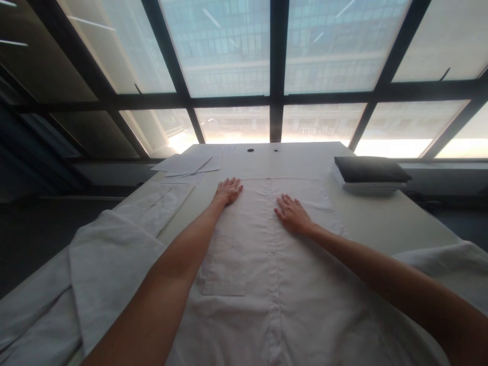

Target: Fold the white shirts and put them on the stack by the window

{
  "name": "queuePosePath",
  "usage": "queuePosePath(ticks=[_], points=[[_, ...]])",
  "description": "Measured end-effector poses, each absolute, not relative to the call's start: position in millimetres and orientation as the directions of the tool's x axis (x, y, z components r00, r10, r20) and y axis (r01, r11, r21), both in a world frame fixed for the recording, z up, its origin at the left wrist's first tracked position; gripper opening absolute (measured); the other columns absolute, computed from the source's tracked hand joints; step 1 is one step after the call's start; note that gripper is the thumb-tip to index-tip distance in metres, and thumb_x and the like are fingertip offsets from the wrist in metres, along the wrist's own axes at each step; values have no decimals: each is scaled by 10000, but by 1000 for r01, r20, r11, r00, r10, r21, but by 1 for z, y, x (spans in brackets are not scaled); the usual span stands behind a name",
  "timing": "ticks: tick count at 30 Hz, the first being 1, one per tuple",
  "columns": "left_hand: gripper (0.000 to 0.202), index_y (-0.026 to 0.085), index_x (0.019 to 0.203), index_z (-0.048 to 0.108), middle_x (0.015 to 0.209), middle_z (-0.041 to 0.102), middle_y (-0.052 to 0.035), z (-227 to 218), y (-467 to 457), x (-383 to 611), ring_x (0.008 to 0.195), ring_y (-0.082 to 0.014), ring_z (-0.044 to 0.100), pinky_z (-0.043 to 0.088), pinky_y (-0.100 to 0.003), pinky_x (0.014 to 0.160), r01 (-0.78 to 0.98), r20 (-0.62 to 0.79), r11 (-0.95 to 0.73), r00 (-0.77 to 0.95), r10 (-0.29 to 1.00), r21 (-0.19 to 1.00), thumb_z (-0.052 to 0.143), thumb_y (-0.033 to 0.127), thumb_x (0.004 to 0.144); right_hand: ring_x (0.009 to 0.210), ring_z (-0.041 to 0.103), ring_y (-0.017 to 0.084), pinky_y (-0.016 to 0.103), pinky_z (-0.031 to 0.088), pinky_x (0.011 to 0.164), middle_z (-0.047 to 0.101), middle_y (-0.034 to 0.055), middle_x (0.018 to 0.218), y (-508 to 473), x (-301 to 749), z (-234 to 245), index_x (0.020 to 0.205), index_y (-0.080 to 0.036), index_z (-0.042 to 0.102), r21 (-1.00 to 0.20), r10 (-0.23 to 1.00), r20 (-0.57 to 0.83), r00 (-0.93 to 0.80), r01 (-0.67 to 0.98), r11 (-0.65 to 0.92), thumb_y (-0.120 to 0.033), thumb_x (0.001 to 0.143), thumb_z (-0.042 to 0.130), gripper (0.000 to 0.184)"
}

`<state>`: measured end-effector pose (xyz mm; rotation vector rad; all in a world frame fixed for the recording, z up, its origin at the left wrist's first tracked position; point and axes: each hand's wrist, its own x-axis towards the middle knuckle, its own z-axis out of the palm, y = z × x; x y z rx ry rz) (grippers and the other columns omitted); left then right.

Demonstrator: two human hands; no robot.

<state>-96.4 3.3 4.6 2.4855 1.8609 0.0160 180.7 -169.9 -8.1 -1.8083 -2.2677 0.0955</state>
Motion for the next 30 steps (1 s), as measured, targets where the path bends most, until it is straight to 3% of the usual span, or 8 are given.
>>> queuePosePath(ticks=[11,17,23,27,30], points=[[665,228,1598,254,1675,171,-56,3,4,-96,1532,-313,139,120,-552,1213,952,-4,-299,300,954,64,184,560,1027,1521,189,269,469,163,1215,229,168,1649,-118,287,-8,1570,-79,299,-88,982,39,187,979,-183,-443,1029,227,657],[602,227,1559,345,1651,261,-72,5,0,-97,1509,-308,214,157,-553,1199,952,52,-295,292,955,79,231,511,1041,1522,179,269,500,149,1214,225,166,1651,-114,287,-12,1574,-79,288,-81,977,50,206,976,-201,-449,1023,200,669],[495,162,1457,490,1573,410,-128,16,-29,-67,1484,-273,275,129,-524,1212,956,277,-294,283,918,-1,275,333,1045,1517,193,267,502,156,1212,241,164,1646,-113,287,-14,1571,-86,299,-86,975,66,211,975,-205,-442,1020,206,662],[567,171,1529,384,1616,338,-109,6,-74,-20,1504,-275,247,203,-526,1201,894,164,-440,424,891,83,218,432,1053,1517,193,264,499,150,1212,241,158,1648,-111,286,-16,1575,-93,294,-86,974,60,218,973,-212,-442,1020,208,661],[646,158,1563,317,1641,279,-104,-3,-103,-1,1521,-292,202,185,-549,1207,841,102,-529,520,848,114,176,517,1045,1522,174,255,489,147,1212,227,153,1654,-111,286,-16,1580,-102,280,-83,974,54,220,973,-215,-443,1024,196,658]])
